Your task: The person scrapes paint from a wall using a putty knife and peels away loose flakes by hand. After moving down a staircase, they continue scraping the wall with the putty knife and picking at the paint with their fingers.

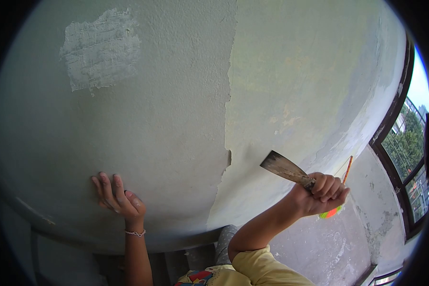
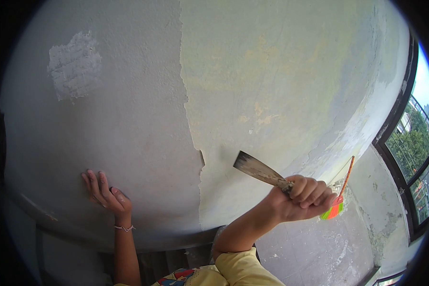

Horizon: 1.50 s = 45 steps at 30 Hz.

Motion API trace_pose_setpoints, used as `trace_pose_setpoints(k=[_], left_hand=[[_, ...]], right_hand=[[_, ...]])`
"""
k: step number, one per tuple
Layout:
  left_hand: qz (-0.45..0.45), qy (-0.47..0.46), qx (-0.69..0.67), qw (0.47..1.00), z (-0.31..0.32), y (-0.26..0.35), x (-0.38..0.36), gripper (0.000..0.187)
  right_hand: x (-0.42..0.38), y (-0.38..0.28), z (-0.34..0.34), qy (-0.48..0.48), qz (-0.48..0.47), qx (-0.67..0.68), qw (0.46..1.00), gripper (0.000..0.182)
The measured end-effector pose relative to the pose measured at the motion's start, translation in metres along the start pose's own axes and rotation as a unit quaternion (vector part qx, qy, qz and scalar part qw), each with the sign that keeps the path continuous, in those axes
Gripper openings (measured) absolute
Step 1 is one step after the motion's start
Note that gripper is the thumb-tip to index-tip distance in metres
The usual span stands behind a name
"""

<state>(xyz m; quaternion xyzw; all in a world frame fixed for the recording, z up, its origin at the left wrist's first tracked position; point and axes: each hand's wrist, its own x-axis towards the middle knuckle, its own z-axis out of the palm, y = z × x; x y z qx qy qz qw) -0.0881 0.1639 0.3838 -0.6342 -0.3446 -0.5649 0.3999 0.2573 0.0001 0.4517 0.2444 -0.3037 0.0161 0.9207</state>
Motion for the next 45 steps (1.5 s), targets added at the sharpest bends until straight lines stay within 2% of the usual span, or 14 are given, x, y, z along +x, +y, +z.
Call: trace_pose_setpoints(k=[2, 7, 11, 13, 18, 21, 23, 24, 29, 32, 35, 39, 43, 45], left_hand=[[0.002, -0.007, -0.003, 1.000, -0.001, 0.002, -0.002, 0.046], [0.000, -0.019, 0.018, 1.000, -0.002, -0.003, -0.003, 0.046], [0.003, -0.015, 0.002, 1.000, -0.002, -0.001, -0.003, 0.046], [0.008, -0.012, 0.003, 1.000, -0.002, -0.001, -0.004, 0.046], [0.005, -0.013, 0.001, 1.000, -0.001, -0.001, -0.003, 0.046], [0.005, -0.017, 0.005, 1.000, -0.002, -0.001, -0.002, 0.045], [0.005, -0.015, 0.003, 1.000, -0.002, -0.001, -0.001, 0.045], [0.007, -0.015, 0.002, 1.000, -0.002, 0.000, -0.001, 0.045], [0.006, -0.015, 0.005, 1.000, -0.002, -0.001, -0.003, 0.045], [0.001, -0.005, 0.004, 1.000, 0.001, -0.002, -0.003, 0.045], [0.004, -0.009, -0.001, 1.000, -0.003, -0.001, -0.001, 0.045], [0.005, -0.022, 0.009, 1.000, -0.004, 0.000, -0.003, 0.045], [0.006, -0.011, 0.003, 1.000, 0.000, -0.002, -0.002, 0.045], [0.006, -0.018, 0.001, 1.000, -0.003, 0.000, -0.002, 0.045]], right_hand=[[-0.018, 0.040, -0.002, 0.003, 0.020, -0.124, 0.992, 0.040], [0.000, 0.011, -0.001, 0.031, 0.019, 0.023, 0.999, 0.045], [-0.003, 0.009, 0.005, 0.009, -0.029, -0.028, 0.999, 0.044], [-0.025, 0.042, 0.004, -0.016, 0.036, -0.138, 0.990, 0.044], [-0.010, 0.016, 0.006, -0.015, 0.035, 0.002, 0.999, 0.045], [-0.003, 0.005, -0.002, 0.003, -0.024, -0.062, 0.998, 0.045], [-0.021, 0.037, -0.004, -0.009, 0.018, -0.105, 0.994, 0.045], [-0.031, 0.050, 0.001, 0.083, 0.041, -0.065, 0.994, 0.044], [-0.014, 0.018, -0.005, 0.043, 0.016, 0.016, 0.999, 0.045], [-0.015, 0.010, -0.004, 0.047, -0.032, -0.042, 0.997, 0.044], [-0.036, 0.039, -0.012, 0.024, 0.043, -0.115, 0.992, 0.041], [-0.024, 0.016, -0.006, 0.039, 0.019, 0.023, 0.999, 0.042], [-0.023, 0.018, -0.001, 0.004, -0.029, -0.039, 0.999, 0.043], [-0.040, 0.044, 0.001, -0.030, 0.024, -0.112, 0.993, 0.042]])
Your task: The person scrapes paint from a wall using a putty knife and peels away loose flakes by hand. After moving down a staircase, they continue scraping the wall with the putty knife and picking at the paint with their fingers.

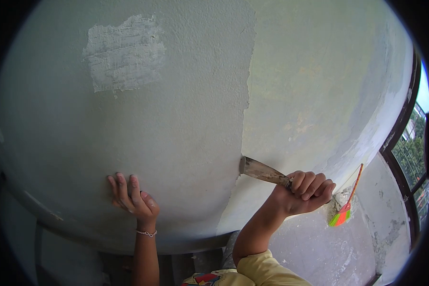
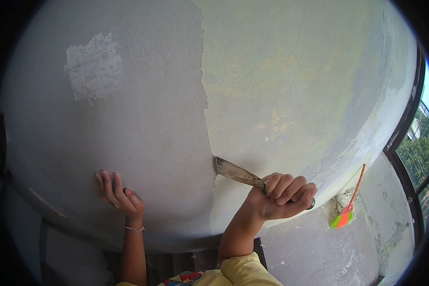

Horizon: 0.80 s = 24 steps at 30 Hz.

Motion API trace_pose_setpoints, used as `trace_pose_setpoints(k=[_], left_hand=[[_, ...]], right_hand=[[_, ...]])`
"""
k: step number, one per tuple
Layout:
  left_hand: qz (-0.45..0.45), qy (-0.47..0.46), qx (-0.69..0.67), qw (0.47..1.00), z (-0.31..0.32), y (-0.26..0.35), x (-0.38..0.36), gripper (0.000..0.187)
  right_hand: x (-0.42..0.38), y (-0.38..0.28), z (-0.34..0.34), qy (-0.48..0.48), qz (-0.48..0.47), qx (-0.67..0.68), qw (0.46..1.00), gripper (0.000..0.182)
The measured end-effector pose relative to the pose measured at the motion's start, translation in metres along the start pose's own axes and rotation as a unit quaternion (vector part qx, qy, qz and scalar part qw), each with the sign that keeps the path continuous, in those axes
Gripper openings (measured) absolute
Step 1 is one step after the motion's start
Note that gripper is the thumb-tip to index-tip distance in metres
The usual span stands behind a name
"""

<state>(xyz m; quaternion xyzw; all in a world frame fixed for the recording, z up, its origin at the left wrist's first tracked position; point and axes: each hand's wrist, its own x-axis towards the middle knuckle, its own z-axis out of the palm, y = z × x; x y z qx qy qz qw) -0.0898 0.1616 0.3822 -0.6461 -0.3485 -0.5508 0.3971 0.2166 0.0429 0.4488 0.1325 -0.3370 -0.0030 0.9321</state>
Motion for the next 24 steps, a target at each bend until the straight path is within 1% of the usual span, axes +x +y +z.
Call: trace_pose_setpoints(k=[2, 4, 5, 6, 8, 10, 11, 13, 15, 16, 18, 20, 21, 22, 24], left_hand=[[0.000, 0.000, -0.007, 1.000, 0.000, 0.001, -0.001, 0.045], [0.004, 0.005, -0.011, 1.000, 0.001, -0.001, 0.000, 0.045], [0.002, 0.001, -0.009, 1.000, 0.001, -0.001, -0.001, 0.045], [-0.001, -0.004, -0.006, 1.000, 0.001, -0.002, -0.002, 0.045], [0.001, -0.001, -0.006, 1.000, 0.001, -0.002, -0.001, 0.045], [0.003, -0.002, -0.009, 1.000, -0.001, -0.001, -0.002, 0.045], [-0.002, -0.009, -0.009, 1.000, -0.002, 0.000, -0.002, 0.045], [-0.007, -0.014, -0.007, 1.000, -0.001, 0.000, -0.001, 0.045], [-0.010, 0.022, -0.020, 0.999, 0.002, 0.001, 0.001, 0.044], [-0.011, 0.024, -0.018, 0.999, 0.003, 0.000, 0.001, 0.044], [-0.007, 0.023, -0.014, 1.000, 0.003, -0.001, 0.000, 0.044], [-0.007, 0.024, -0.013, 1.000, 0.003, 0.000, 0.002, 0.044], [-0.007, 0.025, -0.011, 1.000, 0.002, 0.001, 0.001, 0.044], [-0.008, 0.026, -0.011, 1.000, 0.002, 0.001, 0.001, 0.044], [-0.010, 0.020, -0.016, 1.000, 0.002, 0.000, 0.000, 0.044]], right_hand=[[0.002, -0.011, 0.007, 0.012, 0.000, -0.002, 1.000, 0.041], [0.008, -0.025, 0.004, -0.010, -0.014, 0.082, 0.997, 0.042], [0.013, -0.031, 0.002, 0.013, -0.033, 0.096, 0.995, 0.045], [0.016, -0.038, 0.001, 0.051, -0.058, 0.065, 0.995, 0.046], [0.016, -0.025, -0.003, 0.032, -0.059, 0.044, 0.997, 0.044], [0.000, 0.004, 0.000, 0.053, 0.008, 0.044, 0.998, 0.042], [0.000, -0.001, 0.001, 0.060, 0.010, 0.018, 0.998, 0.040], [0.005, -0.011, -0.002, 0.050, -0.007, 0.039, 0.998, 0.041], [0.012, -0.027, -0.005, 0.041, -0.027, 0.088, 0.995, 0.043], [0.013, -0.034, -0.001, 0.063, -0.052, 0.052, 0.995, 0.044], [0.009, -0.026, 0.001, 0.048, -0.062, 0.048, 0.996, 0.042], [-0.005, 0.001, 0.008, 0.060, -0.019, -0.006, 0.998, 0.041], [-0.001, -0.002, 0.001, 0.032, -0.001, 0.002, 0.999, 0.039], [0.004, -0.007, -0.001, 0.030, -0.001, 0.003, 1.000, 0.039], [0.010, -0.019, -0.003, 0.045, -0.021, 0.078, 0.996, 0.040]])
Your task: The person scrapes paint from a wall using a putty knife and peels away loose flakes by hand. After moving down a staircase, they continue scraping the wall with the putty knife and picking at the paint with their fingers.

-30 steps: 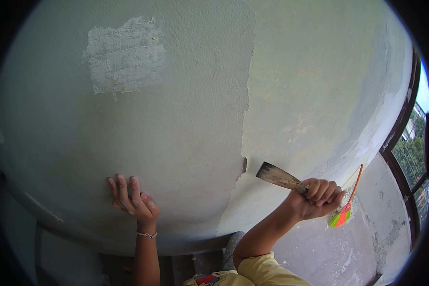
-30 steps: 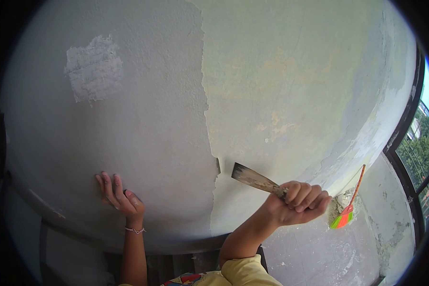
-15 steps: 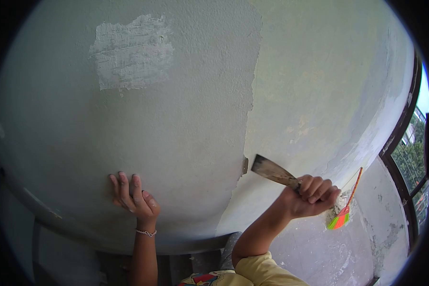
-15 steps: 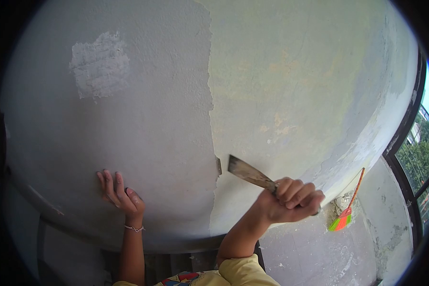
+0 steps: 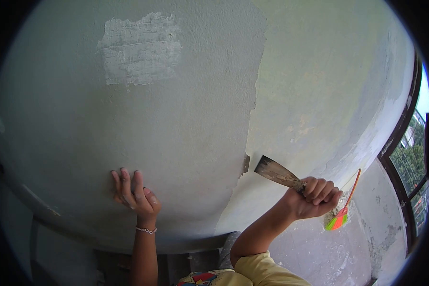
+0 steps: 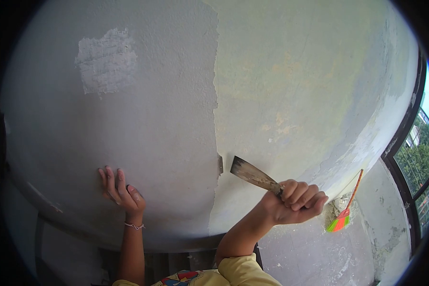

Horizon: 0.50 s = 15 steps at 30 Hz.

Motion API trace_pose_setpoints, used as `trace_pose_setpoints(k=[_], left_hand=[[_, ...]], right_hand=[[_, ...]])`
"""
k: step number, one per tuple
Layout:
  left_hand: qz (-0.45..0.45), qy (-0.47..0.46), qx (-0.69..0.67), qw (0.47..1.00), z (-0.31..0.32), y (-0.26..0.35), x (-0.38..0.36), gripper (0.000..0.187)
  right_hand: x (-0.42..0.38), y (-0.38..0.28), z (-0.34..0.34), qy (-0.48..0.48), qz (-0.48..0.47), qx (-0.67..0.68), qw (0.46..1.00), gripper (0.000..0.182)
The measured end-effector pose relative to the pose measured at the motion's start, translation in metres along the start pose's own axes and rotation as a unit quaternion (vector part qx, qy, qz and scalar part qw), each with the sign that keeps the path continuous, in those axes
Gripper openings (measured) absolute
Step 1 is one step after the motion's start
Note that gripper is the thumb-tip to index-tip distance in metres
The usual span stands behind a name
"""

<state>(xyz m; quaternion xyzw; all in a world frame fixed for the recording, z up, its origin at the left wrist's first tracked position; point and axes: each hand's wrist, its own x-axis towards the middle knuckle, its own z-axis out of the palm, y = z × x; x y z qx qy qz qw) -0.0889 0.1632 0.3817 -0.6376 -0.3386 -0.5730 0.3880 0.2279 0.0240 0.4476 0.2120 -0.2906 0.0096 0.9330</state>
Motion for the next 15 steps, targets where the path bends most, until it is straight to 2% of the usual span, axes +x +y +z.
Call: trace_pose_setpoints(k=[2, 4, 6, 8, 10, 11, 12, 15], left_hand=[[-0.002, 0.002, 0.003, 1.000, 0.001, -0.001, 0.000, 0.044], [-0.003, -0.004, 0.004, 1.000, 0.000, -0.002, -0.001, 0.044], [0.007, -0.025, 0.011, 1.000, -0.003, -0.001, -0.001, 0.044], [0.005, -0.023, 0.007, 1.000, -0.003, -0.001, -0.002, 0.044], [0.007, -0.019, 0.004, 1.000, -0.003, -0.002, -0.002, 0.044], [0.008, -0.019, 0.003, 1.000, -0.002, -0.002, -0.002, 0.044], [0.007, -0.020, 0.002, 1.000, -0.002, -0.003, -0.002, 0.044], [0.000, -0.022, 0.002, 1.000, -0.002, -0.001, -0.003, 0.044]], right_hand=[[0.006, -0.016, 0.007, -0.012, -0.009, 0.022, 1.000, 0.044], [0.004, -0.006, 0.004, 0.000, -0.047, -0.041, 0.998, 0.043], [-0.011, 0.025, 0.006, 0.053, 0.022, -0.051, 0.997, 0.043], [-0.006, 0.018, 0.004, 0.039, 0.022, -0.087, 0.995, 0.043], [-0.003, 0.004, 0.008, -0.016, -0.013, -0.057, 0.998, 0.044], [0.002, -0.005, 0.010, -0.011, -0.028, -0.014, 0.999, 0.044], [0.004, -0.014, 0.010, -0.030, -0.038, -0.037, 0.998, 0.043], [-0.007, 0.015, 0.009, -0.012, -0.022, -0.076, 0.997, 0.043]])
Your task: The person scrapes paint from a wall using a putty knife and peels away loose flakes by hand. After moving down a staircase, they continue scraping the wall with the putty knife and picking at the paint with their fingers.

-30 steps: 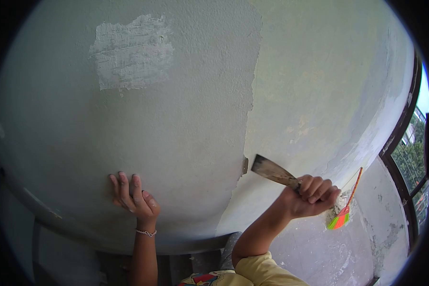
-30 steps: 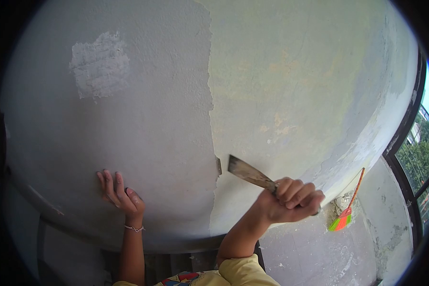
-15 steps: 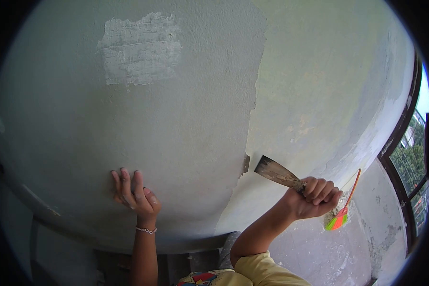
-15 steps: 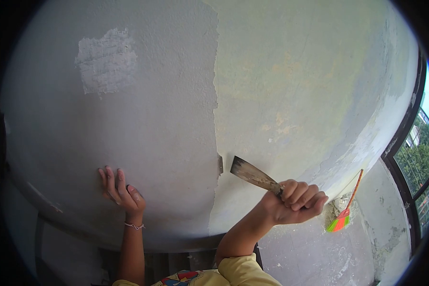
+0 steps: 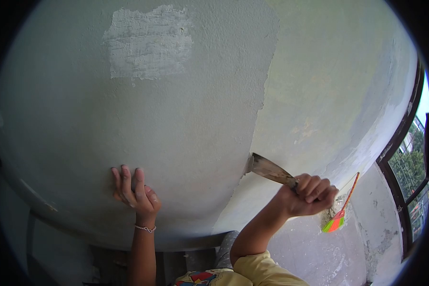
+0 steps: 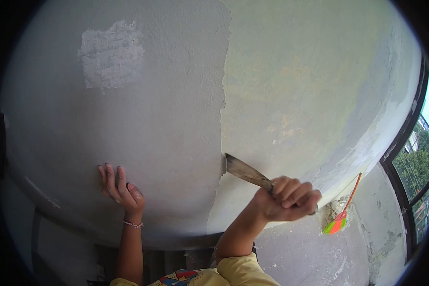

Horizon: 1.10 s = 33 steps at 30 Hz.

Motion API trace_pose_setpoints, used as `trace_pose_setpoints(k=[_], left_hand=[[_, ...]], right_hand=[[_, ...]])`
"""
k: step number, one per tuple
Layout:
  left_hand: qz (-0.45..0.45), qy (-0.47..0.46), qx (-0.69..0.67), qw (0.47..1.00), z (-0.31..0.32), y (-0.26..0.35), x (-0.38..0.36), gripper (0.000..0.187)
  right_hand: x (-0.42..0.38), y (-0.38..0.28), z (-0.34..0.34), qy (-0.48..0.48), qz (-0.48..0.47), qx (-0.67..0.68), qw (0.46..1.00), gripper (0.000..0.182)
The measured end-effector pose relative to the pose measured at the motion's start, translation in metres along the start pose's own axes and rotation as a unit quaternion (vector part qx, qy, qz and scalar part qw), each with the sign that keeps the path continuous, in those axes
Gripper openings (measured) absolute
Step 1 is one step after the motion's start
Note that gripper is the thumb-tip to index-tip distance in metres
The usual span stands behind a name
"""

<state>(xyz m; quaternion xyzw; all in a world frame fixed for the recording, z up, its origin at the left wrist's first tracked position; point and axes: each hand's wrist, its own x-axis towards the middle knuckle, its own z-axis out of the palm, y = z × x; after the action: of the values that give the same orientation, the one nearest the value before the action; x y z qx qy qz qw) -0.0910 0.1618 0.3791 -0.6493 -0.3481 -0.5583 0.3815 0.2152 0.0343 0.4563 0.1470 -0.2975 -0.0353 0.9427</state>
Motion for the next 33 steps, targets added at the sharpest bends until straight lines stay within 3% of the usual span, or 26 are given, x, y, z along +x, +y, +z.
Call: trace_pose_setpoints(k=[3, 5, 7, 9, 10, 13, 16, 20, 22, 24, 25, 27, 33], left_hand=[[0.000, 0.023, -0.004, 1.000, 0.002, 0.001, 0.002, 0.044], [0.002, 0.022, -0.003, 1.000, 0.001, 0.000, 0.003, 0.044], [0.002, 0.024, -0.003, 1.000, 0.003, 0.000, 0.003, 0.043], [0.004, 0.025, -0.002, 1.000, 0.003, 0.000, 0.003, 0.043], [0.006, 0.021, -0.008, 1.000, 0.003, 0.000, 0.004, 0.043], [0.001, 0.024, -0.003, 1.000, 0.001, 0.002, 0.004, 0.043], [0.006, 0.005, 0.004, 1.000, 0.000, 0.000, 0.003, 0.044], [0.008, 0.012, 0.000, 1.000, -0.001, 0.001, 0.004, 0.044], [0.004, 0.013, 0.003, 1.000, -0.001, 0.001, 0.004, 0.043], [-0.005, 0.005, 0.005, 1.000, -0.002, 0.002, 0.003, 0.043], [-0.009, 0.006, 0.006, 1.000, -0.002, 0.002, 0.002, 0.043], [-0.008, 0.012, -0.002, 1.000, -0.002, 0.001, 0.002, 0.042], [-0.026, 0.027, -0.016, 0.999, 0.001, 0.001, 0.001, 0.044]], right_hand=[[0.003, 0.001, -0.006, 0.013, 0.047, 0.002, 0.999, 0.045], [0.012, -0.011, -0.013, 0.015, 0.036, 0.104, 0.994, 0.045], [0.017, -0.022, -0.010, 0.016, -0.020, 0.049, 0.998, 0.045], [0.005, -0.001, -0.010, 0.013, 0.004, 0.013, 1.000, 0.043], [-0.004, 0.012, -0.003, 0.066, 0.053, 0.049, 0.995, 0.042], [0.007, -0.004, -0.012, 0.015, 0.040, 0.010, 0.999, 0.040], [0.016, -0.035, -0.002, 0.004, 0.024, 0.108, 0.994, 0.041], [0.000, -0.048, 0.013, -0.020, 0.066, -0.214, 0.974, 0.039], [-0.017, -0.041, 0.017, -0.020, 0.164, -0.392, 0.905, 0.034], [-0.033, -0.033, 0.014, -0.087, 0.271, -0.580, 0.764, 0.018], [-0.040, -0.023, 0.009, -0.172, 0.233, -0.630, 0.721, 0.017], [-0.049, -0.014, 0.017, -0.194, 0.278, -0.620, 0.708, 0.018], [-0.058, 0.011, 0.023, -0.245, 0.183, -0.644, 0.702, 0.017]])
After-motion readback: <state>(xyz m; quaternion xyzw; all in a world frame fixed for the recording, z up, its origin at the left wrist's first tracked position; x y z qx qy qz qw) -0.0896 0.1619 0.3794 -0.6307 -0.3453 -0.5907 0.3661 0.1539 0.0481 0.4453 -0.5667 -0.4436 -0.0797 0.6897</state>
